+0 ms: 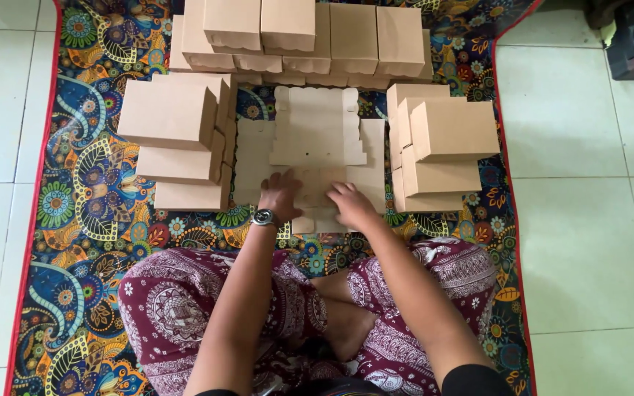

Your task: A person is sitting on the floor and folding flat cardboard templates into small rectangular boxes, then stacking them.

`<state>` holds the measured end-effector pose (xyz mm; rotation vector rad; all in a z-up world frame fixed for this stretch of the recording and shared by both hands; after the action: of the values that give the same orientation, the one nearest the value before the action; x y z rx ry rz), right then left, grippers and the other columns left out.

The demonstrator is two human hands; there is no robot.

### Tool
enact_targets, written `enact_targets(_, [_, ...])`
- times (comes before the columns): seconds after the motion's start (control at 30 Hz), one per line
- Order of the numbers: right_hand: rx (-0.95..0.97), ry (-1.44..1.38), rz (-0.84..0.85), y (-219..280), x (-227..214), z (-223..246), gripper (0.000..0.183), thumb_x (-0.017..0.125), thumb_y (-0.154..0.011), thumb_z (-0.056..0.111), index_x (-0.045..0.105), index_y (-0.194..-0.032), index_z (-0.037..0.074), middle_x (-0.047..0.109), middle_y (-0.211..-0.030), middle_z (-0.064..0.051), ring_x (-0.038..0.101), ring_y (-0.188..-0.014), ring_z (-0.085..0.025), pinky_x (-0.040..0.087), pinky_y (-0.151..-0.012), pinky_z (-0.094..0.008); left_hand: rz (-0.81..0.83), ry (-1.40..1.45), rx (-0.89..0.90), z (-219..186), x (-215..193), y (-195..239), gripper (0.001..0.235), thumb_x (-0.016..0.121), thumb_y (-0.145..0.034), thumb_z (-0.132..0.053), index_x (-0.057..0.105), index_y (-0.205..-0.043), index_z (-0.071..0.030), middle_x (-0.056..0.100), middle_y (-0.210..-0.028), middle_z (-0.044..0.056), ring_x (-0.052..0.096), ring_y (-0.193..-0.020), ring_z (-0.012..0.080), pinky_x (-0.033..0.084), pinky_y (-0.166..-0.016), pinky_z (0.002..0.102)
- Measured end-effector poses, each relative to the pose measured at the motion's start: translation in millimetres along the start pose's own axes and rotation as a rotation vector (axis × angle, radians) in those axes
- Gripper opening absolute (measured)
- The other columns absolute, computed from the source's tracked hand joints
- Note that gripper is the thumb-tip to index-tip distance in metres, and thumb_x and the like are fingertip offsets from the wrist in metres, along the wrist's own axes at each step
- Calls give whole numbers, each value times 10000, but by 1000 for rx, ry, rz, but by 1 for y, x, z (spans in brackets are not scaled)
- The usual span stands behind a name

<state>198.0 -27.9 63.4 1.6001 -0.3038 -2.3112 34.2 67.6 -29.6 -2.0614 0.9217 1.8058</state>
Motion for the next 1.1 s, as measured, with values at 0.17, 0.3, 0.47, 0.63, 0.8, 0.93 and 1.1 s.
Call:
enact_targets(0.17, [76,-344,-237,-6,-5,-59,571,498,-848,-77,594,-1392,67,550,-1439,-197,483,-1379,-397,418,-1140,-496,40,6,-34,-4,-1,0,877,894,-624,-536,534,-1409,-382,332,-1646,-47,315,-1458,271,269,-1188,608])
enact_targets(0.3, [177,-64,-22,-11,12,-85,580,540,-857,-107,570,-1407,73,570,-1447,-168,496,-1363,-408,473,-1087,-531,80,60,-61,-10,-15,8,848,898,-664,-484,524,-1415,-358,334,-1650,-53,303,-1474,280,293,-1175,618])
enact_targets(0.47, [142,17,157,17,-36,-2,917,805,-841,220,316,-1616,186,279,-1684,-116,222,-1531,-405,315,-1184,-593,81,46,-45,-9,-20,8,845,894,-664,-496,516,-1408,-362,323,-1653,-71,302,-1476,280,311,-1172,616])
enact_targets(0.63, [179,167,192,-1,2,-4,842,803,-861,343,393,-1579,189,196,-1715,-93,155,-1543,-436,248,-1174,-671,75,38,-50,-8,-20,9,830,888,-665,-517,528,-1396,-361,346,-1640,-75,306,-1475,277,320,-1169,603])
enact_targets(0.8, [169,129,153,3,5,-7,908,813,-855,291,321,-1613,201,169,-1724,-91,148,-1551,-421,304,-1160,-650,37,32,-40,-10,-25,13,789,887,-662,-502,547,-1356,-346,401,-1589,-65,364,-1428,262,382,-1142,583])
enact_targets(0.93, [189,-16,54,12,-16,2,794,797,-863,232,426,-1559,142,287,-1657,-179,260,-1514,-411,387,-1118,-605,-57,124,-120,-13,-41,15,492,668,-825,-577,608,-1209,-274,527,-1336,-5,498,-1284,267,486,-1022,534])
enact_targets(1.1, [322,-819,-84,19,-14,-2,776,751,-910,173,373,-1585,108,326,-1585,-295,428,-1431,-447,401,-1154,-544,-138,595,19,-9,-27,16,507,754,-824,-450,688,-1200,-115,700,-1137,200,622,-1159,440,554,-992,558])
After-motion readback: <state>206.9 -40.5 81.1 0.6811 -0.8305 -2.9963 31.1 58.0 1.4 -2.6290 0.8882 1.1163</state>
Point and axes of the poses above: each hand's wrist, its own y-axis away from the middle knuckle, its own x-axis out of the palm, z = x × y, the point moved 6 cm from there along -y, towards the middle knuckle
